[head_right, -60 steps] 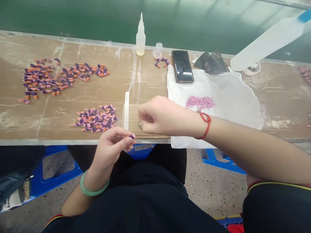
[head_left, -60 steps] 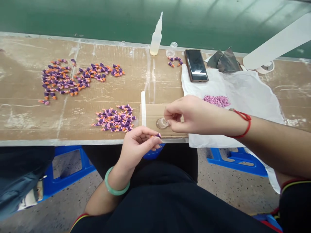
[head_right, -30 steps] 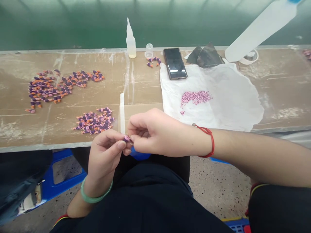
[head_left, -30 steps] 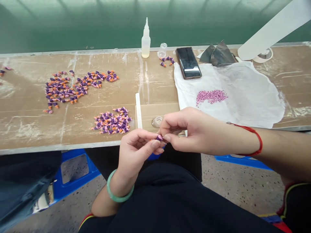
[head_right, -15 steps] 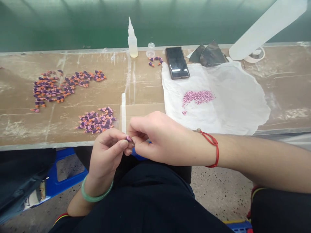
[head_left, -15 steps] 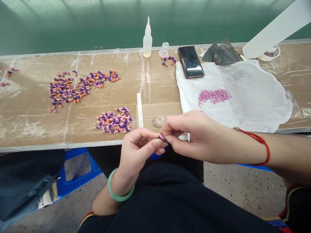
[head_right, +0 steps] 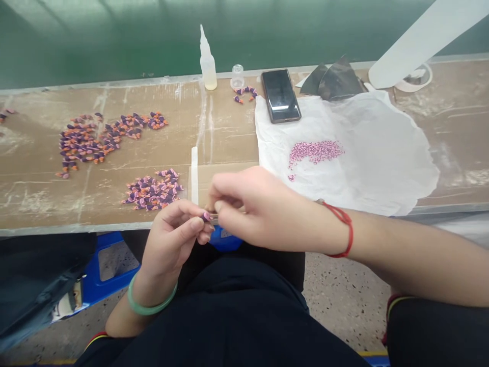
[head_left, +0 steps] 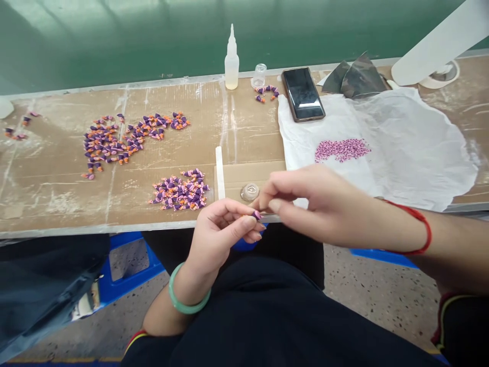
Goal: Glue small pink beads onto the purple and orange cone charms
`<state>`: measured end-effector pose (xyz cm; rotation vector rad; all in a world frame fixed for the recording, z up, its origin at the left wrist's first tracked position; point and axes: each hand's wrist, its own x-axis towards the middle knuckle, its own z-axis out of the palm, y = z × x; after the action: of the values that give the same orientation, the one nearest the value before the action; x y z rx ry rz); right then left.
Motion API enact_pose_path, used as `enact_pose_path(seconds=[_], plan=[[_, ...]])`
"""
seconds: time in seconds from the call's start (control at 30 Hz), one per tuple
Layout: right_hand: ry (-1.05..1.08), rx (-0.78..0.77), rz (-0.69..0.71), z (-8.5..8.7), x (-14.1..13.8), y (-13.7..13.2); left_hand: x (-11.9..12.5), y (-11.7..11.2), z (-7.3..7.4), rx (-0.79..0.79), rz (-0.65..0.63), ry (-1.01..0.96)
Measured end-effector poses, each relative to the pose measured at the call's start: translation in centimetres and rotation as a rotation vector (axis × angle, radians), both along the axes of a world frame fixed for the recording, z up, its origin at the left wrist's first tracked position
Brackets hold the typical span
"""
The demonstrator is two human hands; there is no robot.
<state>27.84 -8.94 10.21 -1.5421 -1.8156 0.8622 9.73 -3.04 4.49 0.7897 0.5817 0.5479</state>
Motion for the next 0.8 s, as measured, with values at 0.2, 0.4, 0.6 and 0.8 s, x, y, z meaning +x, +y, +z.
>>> enact_pose_path(seconds=[0.2,0.4,0.6,0.8], plan=[[0.082,-0.1,-0.219,-0.9,2.5,-0.4,-0.7,1.7,0.0,0.163,-0.118,0.186],[0.056,-0.201,-0.404,-2.7,5.2,-1.4,-3.6,7.3,0.7,0.72,-0.231,0.688],[0.105,-0.227,-0.572,-4.2,7.0,-2.4,-5.3,16.4,0.2,1.182,0.083,1.056],[0.109,-0.242,-0.645,-5.5,8.0,-3.4,-5.3,25.8,-3.0,1.699,0.025,1.12]])
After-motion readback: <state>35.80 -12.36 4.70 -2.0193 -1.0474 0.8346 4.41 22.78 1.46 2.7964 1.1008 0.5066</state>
